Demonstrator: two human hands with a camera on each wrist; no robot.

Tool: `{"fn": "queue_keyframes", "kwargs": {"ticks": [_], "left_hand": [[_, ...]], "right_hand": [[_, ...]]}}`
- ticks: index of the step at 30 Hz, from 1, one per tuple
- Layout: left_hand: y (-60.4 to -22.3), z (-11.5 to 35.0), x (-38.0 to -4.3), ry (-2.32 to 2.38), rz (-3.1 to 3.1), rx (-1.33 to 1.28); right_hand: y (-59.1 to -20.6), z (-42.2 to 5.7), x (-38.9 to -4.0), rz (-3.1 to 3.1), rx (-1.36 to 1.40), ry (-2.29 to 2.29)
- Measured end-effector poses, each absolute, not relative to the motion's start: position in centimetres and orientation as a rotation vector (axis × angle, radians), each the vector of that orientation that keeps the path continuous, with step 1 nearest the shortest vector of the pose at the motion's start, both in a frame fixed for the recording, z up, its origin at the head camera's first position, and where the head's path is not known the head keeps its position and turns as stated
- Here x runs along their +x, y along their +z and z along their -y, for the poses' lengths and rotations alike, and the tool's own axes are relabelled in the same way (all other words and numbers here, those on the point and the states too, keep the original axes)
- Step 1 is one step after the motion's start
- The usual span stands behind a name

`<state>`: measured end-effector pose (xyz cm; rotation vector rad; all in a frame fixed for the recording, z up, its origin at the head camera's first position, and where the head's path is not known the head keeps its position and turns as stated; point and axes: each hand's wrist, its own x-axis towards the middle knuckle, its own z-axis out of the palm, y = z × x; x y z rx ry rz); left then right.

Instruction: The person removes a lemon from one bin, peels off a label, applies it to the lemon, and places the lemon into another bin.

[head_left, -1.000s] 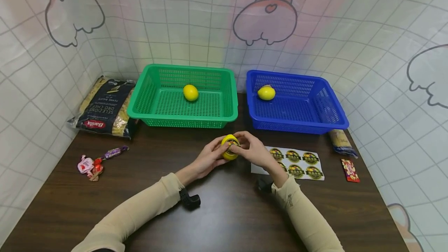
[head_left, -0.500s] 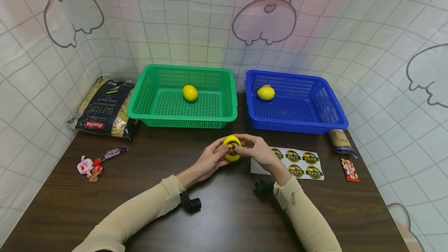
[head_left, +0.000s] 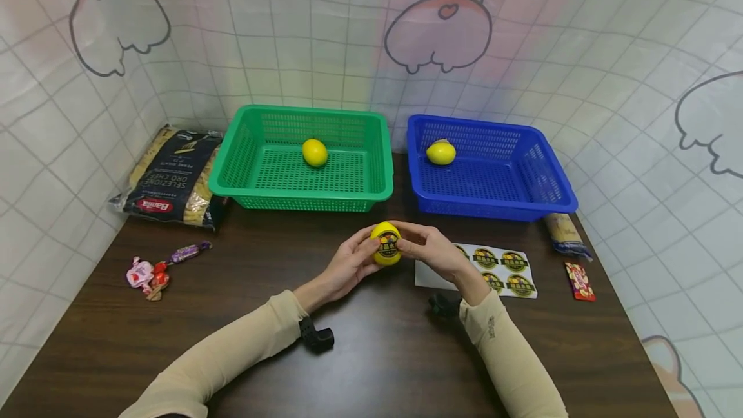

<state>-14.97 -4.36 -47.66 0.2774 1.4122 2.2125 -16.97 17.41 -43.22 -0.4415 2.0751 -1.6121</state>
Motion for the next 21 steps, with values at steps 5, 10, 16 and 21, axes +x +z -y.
{"fn": "queue_keyframes", "kwargs": {"ticks": [5,10,16,21], "left_hand": [[-47.8,3.5,-15.0,2.202,-1.436,0.245],[-47.5,2.8,-15.3,2.22,-1.407,0.236],[-46.5,2.3,-16.5,2.241,-1.412,0.231],[-46.6,1.4,-17.6,2.237,-1.408,0.18]], "right_hand": [[-42.7,-16.9,-16.9,-2.203,-0.491,-1.494],[-42.1,-16.6,-17.4,-2.3,-0.478,-1.433],[-39.9,-17.8,-18.9,-2.315,-0.448,-1.402],[-37.1,-19.1,-20.2,-2.361,-0.435,-1.414]]}}
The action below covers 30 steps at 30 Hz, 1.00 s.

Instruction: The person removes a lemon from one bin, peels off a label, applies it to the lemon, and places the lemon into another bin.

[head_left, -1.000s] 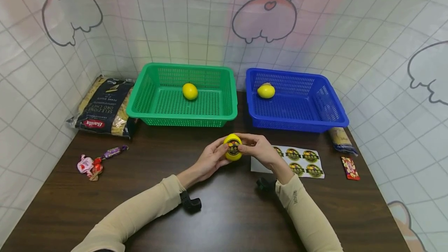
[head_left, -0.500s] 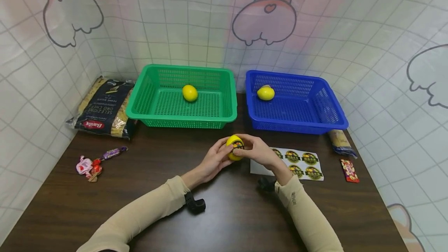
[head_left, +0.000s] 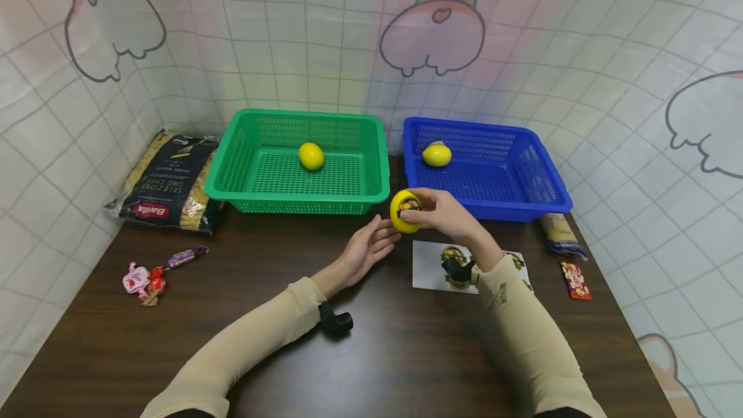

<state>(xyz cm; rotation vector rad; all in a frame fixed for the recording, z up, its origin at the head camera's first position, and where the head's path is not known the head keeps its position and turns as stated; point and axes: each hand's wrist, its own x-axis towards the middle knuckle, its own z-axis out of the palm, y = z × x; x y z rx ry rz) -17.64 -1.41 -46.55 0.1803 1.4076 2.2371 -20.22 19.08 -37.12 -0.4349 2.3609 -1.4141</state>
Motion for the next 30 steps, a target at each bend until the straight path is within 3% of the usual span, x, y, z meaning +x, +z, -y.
{"fn": "queue_keyframes", "kwargs": {"ticks": [9,15,23,30], "left_hand": [[-45.8,-0.9,-19.4,2.251,-1.358,0.173],[-44.7,-2.7,-20.6,2.259,-1.372,0.14],[-43.9,-5.1,-22.0,2.328,-1.413,0.047],[-44.1,-6.2,-22.4,2.367,-1.428,-0.029]], "right_hand": [[-31.5,-22.1,-25.1,-2.236,-0.288,-1.737],[-29.7,-24.0,-30.0,-2.063,-0.083,-2.034],[-30.7,-25.4,-34.6,-2.053,0.261,-2.12],[-33.5,-26.5,-36.0,-2.179,0.622,-2.016]]}}
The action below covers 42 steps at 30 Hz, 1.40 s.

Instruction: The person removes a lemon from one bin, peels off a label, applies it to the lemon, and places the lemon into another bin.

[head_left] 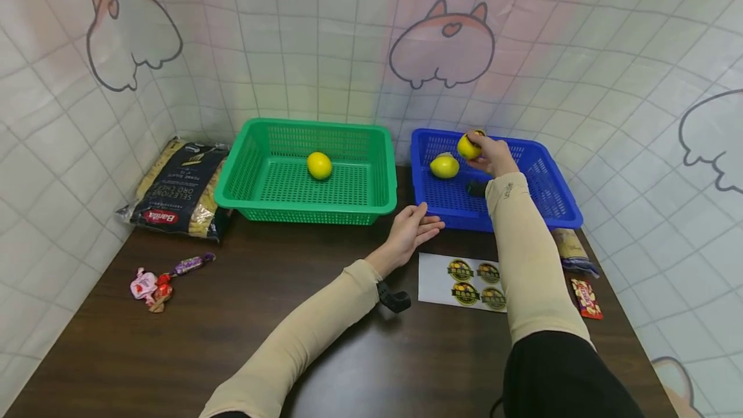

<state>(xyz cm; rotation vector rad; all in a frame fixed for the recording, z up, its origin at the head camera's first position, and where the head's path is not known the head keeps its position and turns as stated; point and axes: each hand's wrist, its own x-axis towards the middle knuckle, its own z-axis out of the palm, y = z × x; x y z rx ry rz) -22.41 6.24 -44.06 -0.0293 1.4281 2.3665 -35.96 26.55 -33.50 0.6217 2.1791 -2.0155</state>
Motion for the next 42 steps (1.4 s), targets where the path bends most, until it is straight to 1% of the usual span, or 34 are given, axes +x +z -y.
{"fn": "queue_keyframes", "kwargs": {"ticks": [6,10,21,25,32,38,42], "left_hand": [[-44.5,-6.3,-23.1,2.343,-1.474,0.0],[-44.5,-6.1,-23.3,2.317,-1.452,-0.016],[-44.6,-6.3,-23.0,2.31,-1.43,-0.04],[-44.6,-6.3,-23.3,2.323,-1.428,-0.035],[-44.6,-6.2,-23.4,2.335,-1.434,-0.047],[-44.8,-6.2,-23.1,2.324,-1.595,0.048],[-44.9,-6.0,-22.8,2.263,-1.705,0.079]], "right_hand": [[-37.3,-28.3,-37.3,-2.248,0.833,-1.818],[-39.5,-29.1,-38.4,-2.178,0.878,-1.755],[-41.2,-30.0,-38.5,-2.193,0.8,-1.561],[-40.6,-29.4,-38.0,-2.325,0.795,-1.393],[-38.4,-29.3,-36.8,-2.479,0.628,-1.13],[-34.1,-29.1,-34.0,-2.63,0.416,-1.001],[-30.8,-27.3,-31.4,-2.779,0.206,-1.005]]}}
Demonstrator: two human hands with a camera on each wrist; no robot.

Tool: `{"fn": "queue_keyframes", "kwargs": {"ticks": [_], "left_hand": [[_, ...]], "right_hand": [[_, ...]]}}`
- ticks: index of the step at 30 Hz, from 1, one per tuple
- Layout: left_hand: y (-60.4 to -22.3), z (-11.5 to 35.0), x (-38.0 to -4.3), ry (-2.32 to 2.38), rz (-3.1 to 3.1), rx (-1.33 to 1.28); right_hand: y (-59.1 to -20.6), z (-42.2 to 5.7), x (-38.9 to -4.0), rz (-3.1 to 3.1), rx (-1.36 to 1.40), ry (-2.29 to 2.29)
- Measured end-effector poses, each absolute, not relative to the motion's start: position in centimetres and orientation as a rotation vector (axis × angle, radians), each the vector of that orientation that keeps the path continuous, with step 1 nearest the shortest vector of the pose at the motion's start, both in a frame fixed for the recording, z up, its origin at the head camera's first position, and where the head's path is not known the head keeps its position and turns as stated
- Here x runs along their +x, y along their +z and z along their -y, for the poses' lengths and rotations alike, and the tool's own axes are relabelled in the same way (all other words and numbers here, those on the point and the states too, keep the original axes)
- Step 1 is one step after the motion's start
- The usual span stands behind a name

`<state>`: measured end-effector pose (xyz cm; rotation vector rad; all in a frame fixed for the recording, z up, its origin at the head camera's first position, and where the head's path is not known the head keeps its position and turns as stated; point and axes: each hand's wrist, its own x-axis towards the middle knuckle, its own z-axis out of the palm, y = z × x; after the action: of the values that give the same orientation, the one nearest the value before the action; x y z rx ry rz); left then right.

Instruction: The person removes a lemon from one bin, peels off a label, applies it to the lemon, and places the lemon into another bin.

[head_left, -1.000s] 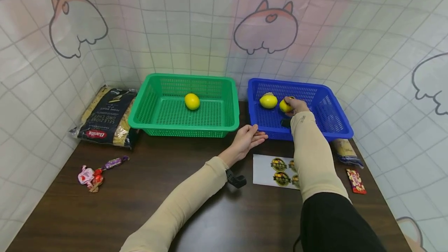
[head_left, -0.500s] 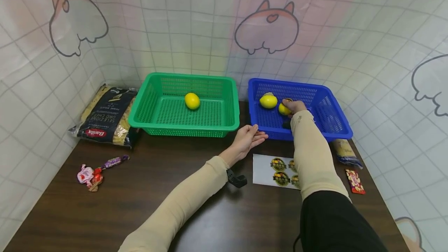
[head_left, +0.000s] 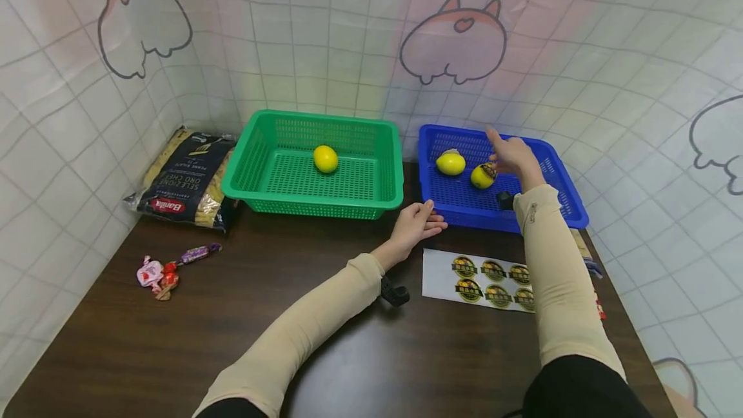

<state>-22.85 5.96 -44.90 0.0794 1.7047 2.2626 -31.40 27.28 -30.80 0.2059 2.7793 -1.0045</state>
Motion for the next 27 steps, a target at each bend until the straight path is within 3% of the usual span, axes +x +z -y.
{"fn": "queue_keyframes", "kwargs": {"ticks": [5,10,17,27], "left_hand": [[-45.3,-4.8,-22.4,2.147,-1.786,0.138],[-45.0,-3.3,-21.6,2.053,-1.859,0.221],[-44.8,-1.1,-20.1,1.97,-1.913,0.338],[-45.3,2.0,-18.4,1.794,-1.994,0.556]], "right_hand": [[-29.0,-24.9,-28.0,-2.829,-0.082,-1.007],[-29.5,-23.1,-24.2,-2.819,-0.278,-1.024],[-33.5,-21.1,-21.0,-2.744,-0.482,-1.042],[-39.1,-19.5,-18.1,-2.572,-0.489,-1.182]]}}
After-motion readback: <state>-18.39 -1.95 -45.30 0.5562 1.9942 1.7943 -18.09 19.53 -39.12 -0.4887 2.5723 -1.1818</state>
